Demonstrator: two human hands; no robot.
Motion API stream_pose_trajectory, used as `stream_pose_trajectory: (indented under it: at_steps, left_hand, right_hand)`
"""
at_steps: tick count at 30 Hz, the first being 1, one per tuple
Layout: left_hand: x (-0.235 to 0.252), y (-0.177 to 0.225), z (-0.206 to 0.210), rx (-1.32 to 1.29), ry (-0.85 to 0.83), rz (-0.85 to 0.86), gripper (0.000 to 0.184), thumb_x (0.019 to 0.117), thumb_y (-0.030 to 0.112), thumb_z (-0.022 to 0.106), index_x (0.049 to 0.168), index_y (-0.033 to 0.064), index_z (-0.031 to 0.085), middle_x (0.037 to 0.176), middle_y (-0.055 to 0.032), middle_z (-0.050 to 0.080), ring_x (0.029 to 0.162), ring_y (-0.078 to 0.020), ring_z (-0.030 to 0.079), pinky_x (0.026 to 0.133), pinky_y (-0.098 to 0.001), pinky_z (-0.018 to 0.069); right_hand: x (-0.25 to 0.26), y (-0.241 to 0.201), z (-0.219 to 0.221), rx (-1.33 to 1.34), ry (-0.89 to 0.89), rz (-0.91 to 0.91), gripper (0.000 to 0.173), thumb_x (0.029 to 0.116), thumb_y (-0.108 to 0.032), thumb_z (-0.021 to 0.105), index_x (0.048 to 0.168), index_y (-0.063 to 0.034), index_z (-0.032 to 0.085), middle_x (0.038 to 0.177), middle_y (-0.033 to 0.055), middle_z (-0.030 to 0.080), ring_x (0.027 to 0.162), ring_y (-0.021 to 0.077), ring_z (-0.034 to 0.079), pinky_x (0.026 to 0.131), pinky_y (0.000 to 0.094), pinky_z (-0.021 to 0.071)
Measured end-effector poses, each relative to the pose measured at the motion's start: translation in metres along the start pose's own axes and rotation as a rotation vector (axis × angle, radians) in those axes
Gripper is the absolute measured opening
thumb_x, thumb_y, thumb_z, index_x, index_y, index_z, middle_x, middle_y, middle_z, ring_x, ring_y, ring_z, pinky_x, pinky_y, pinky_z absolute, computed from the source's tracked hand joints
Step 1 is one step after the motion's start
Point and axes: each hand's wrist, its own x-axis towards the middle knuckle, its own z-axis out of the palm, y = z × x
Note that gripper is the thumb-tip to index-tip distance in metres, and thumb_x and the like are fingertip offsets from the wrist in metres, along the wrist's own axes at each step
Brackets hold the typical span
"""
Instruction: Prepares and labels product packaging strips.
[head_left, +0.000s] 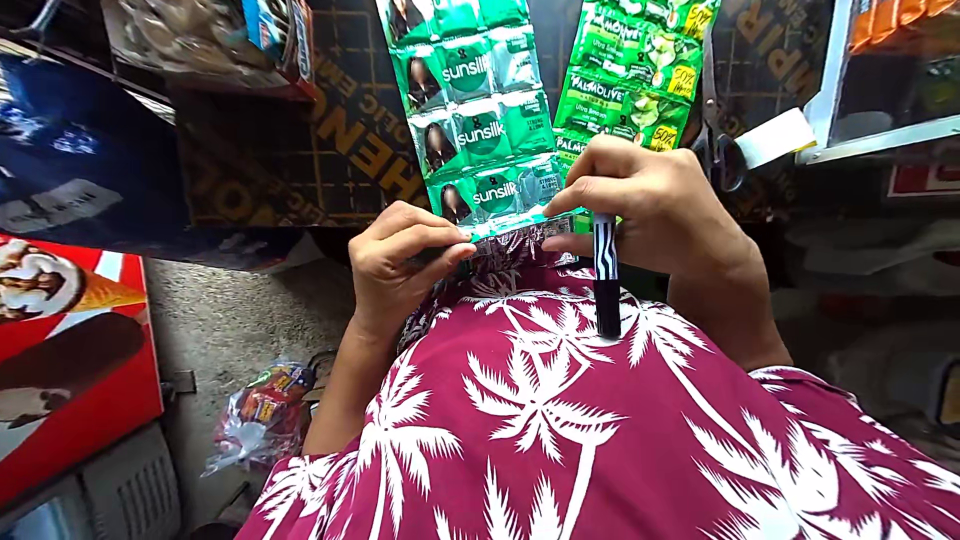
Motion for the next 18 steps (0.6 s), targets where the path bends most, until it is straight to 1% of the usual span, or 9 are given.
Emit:
stream_pose_trajectory:
  at_steps: [2, 3, 5, 6, 7, 9, 11, 14, 18]
  left_hand:
    - [-0.001, 0.0, -0.002, 0.045, -0.023, 0.034, 0.018, 0.0887, 0.022, 0.081, 0.095, 0.0055, 0.077, 0.097, -0.0054, 0.073, 0.103, -0.0143, 0.066, 0.092, -0.0286, 0.0529]
    - [-0.002, -0.001, -0.004, 0.092, -0.044, 0.056, 0.028, 0.0852, 0.03, 0.084, 0.097, 0.0061, 0.077, 0.098, -0.0053, 0.073, 0.107, -0.0159, 0.065, 0.096, -0.0308, 0.0522]
    - [-0.004, -0.002, -0.005, 0.221, -0.104, 0.085, 0.047, 0.0796, 0.042, 0.087, 0.107, 0.0058, 0.075, 0.107, -0.0082, 0.073, 0.117, -0.0218, 0.064, 0.109, -0.0394, 0.0461]
    - [-0.004, -0.004, -0.005, 0.275, -0.129, 0.089, 0.048, 0.0812, 0.04, 0.086, 0.112, 0.0059, 0.074, 0.112, -0.0102, 0.073, 0.122, -0.0251, 0.063, 0.116, -0.0459, 0.0395]
    - [-0.005, -0.007, -0.003, 0.315, -0.13, 0.089, 0.042, 0.0853, 0.033, 0.084, 0.115, 0.0056, 0.073, 0.115, -0.0123, 0.073, 0.124, -0.027, 0.062, 0.118, -0.0483, 0.0375]
    - [-0.004, -0.013, 0.003, 0.39, -0.073, 0.096, 0.02, 0.0941, 0.013, 0.073, 0.112, 0.0044, 0.075, 0.114, -0.0146, 0.074, 0.122, -0.0292, 0.065, 0.115, -0.0478, 0.0417]
    - [-0.002, -0.016, 0.008, 0.44, 0.004, 0.129, 0.014, 0.096, 0.001, 0.066, 0.105, 0.004, 0.077, 0.107, -0.014, 0.075, 0.116, -0.0285, 0.068, 0.111, -0.0446, 0.0458]
    - [0.0, -0.016, 0.012, 0.479, 0.098, 0.201, 0.012, 0.0962, -0.001, 0.065, 0.099, 0.0025, 0.077, 0.097, -0.0148, 0.075, 0.103, -0.0272, 0.071, 0.104, -0.0429, 0.0511]
    - [0.0, -0.018, 0.012, 0.517, 0.11, 0.233, 0.01, 0.0958, 0.002, 0.067, 0.097, 0.0026, 0.077, 0.094, -0.0145, 0.075, 0.099, -0.0271, 0.072, 0.098, -0.0404, 0.0534]
  right_hand:
    - [-0.001, 0.0, 0.002, -0.012, -0.041, -0.007, 0.015, 0.0953, -0.025, 0.071, 0.096, -0.0111, 0.077, 0.088, 0.0097, 0.066, 0.069, 0.0219, 0.063, 0.054, 0.0398, 0.0463]
    - [-0.002, 0.001, 0.003, -0.014, -0.044, -0.014, 0.012, 0.0954, -0.021, 0.07, 0.093, -0.0109, 0.076, 0.087, 0.0096, 0.066, 0.069, 0.0222, 0.064, 0.053, 0.0398, 0.0463]
    - [-0.004, 0.0, 0.003, -0.012, -0.03, -0.029, 0.013, 0.0967, -0.017, 0.067, 0.092, -0.0101, 0.076, 0.085, 0.0099, 0.065, 0.068, 0.0224, 0.062, 0.052, 0.0388, 0.0439]
    - [-0.006, -0.001, 0.003, -0.013, -0.018, -0.034, 0.013, 0.0974, -0.017, 0.066, 0.092, -0.01, 0.076, 0.085, 0.0099, 0.065, 0.068, 0.0223, 0.062, 0.052, 0.0382, 0.0428]
    - [-0.007, -0.001, 0.003, -0.014, -0.002, -0.042, 0.014, 0.0977, -0.018, 0.066, 0.091, -0.0095, 0.076, 0.084, 0.01, 0.064, 0.068, 0.022, 0.061, 0.052, 0.0376, 0.0423]
    - [-0.007, -0.003, 0.002, -0.006, 0.025, -0.062, 0.014, 0.0978, -0.017, 0.067, 0.091, -0.0085, 0.076, 0.083, 0.0105, 0.064, 0.068, 0.0212, 0.061, 0.053, 0.0361, 0.0427]
    - [-0.008, -0.006, 0.002, 0.002, 0.046, -0.074, 0.014, 0.0976, -0.016, 0.067, 0.092, -0.0085, 0.077, 0.083, 0.0109, 0.064, 0.068, 0.0202, 0.061, 0.053, 0.0344, 0.0439]
    - [-0.012, -0.009, 0.001, 0.015, 0.065, -0.079, 0.013, 0.0971, -0.015, 0.068, 0.093, -0.0088, 0.078, 0.083, 0.011, 0.064, 0.068, 0.0196, 0.06, 0.054, 0.0336, 0.0435]
    - [-0.015, -0.009, 0.004, 0.012, 0.055, -0.075, 0.012, 0.097, -0.014, 0.068, 0.093, -0.0096, 0.078, 0.084, 0.0104, 0.065, 0.068, 0.0191, 0.06, 0.053, 0.0332, 0.0435]
